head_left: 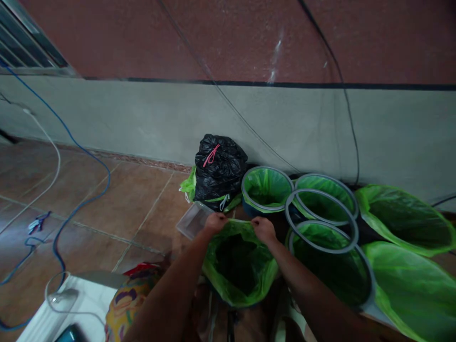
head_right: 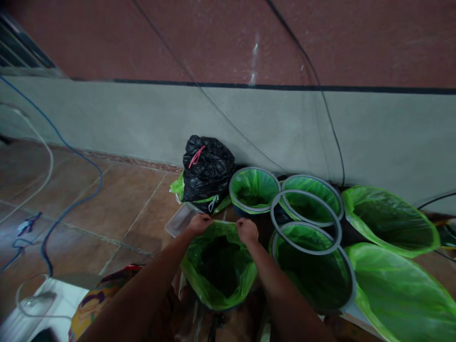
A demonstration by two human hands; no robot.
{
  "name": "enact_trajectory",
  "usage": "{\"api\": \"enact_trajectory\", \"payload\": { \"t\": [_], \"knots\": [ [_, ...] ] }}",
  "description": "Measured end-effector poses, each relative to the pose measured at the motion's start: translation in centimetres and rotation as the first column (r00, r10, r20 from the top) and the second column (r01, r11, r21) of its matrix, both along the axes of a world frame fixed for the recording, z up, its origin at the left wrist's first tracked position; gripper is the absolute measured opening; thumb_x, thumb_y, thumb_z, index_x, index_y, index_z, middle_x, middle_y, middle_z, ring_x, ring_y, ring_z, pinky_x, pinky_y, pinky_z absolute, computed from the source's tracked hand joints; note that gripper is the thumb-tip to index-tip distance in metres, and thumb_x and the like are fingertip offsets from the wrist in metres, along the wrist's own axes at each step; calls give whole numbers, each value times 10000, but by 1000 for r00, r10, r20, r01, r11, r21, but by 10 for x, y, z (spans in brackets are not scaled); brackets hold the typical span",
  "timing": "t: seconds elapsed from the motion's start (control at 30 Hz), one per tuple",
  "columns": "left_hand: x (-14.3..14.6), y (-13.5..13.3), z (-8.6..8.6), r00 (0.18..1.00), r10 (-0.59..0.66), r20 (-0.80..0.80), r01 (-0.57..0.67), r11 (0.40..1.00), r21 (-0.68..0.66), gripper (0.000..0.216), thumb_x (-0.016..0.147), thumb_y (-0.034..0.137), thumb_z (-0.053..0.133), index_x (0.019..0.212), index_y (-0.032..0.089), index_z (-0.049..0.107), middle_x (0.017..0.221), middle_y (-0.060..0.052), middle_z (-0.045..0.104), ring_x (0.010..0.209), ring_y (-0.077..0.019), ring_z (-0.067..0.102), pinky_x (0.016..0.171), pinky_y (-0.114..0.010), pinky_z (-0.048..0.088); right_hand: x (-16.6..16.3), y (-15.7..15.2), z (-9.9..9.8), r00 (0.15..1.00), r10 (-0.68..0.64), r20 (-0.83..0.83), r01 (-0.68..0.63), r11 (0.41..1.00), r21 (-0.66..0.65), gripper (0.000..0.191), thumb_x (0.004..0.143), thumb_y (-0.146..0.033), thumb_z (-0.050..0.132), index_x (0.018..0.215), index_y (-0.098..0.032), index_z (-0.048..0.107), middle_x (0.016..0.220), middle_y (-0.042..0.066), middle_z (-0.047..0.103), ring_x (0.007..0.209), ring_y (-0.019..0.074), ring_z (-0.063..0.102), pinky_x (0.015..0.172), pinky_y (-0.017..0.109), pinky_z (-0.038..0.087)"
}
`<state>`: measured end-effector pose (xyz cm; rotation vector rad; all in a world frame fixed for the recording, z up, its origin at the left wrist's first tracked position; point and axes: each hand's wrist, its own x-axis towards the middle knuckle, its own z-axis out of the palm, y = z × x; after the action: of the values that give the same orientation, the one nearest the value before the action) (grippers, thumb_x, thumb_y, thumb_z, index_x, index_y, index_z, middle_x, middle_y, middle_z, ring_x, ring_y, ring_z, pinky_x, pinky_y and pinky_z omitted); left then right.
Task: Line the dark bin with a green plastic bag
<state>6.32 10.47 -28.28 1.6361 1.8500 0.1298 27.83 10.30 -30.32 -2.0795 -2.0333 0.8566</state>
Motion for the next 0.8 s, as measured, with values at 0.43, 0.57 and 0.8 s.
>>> {"api": "enact_trajectory", "payload": {
  "t": [0.43, 0.57, 0.8],
  "knots": [
    [-30, -14, -15, 991, 88, 100, -83, 995, -54, 256, 801, 270, 552, 651, 108, 681, 557, -7, 573, 618, -113, 513, 621, -219, 357, 30, -10, -27, 964, -74, -256, 57, 996, -72, 271, 789, -231, 492, 897, -181, 736, 958, 61, 734, 929, 194, 656, 837, 275, 460],
    [-43, -27, -12, 989, 125, 83, -119, 990, -76, 257, 791, 268, 564, 608, 115, 659, 554, -18, 567, 619, -124, 520, 609, -233, 353, 47, -28, -27, 937, -159, -311, 132, 986, -106, 251, 750, -235, 522, 853, -166, 739, 917, 74, 738, 897, 210, 665, 804, 280, 471],
    [-51, -56, -10, 962, 266, 55, -260, 960, -100, 242, 780, 312, 567, 663, 131, 677, 630, -38, 624, 667, -149, 584, 590, -232, 374, 58, -66, -31, 844, -409, -347, 390, 912, -125, 215, 725, -283, 556, 812, -170, 717, 900, 103, 727, 883, 239, 656, 812, 330, 462]
  ]
}}
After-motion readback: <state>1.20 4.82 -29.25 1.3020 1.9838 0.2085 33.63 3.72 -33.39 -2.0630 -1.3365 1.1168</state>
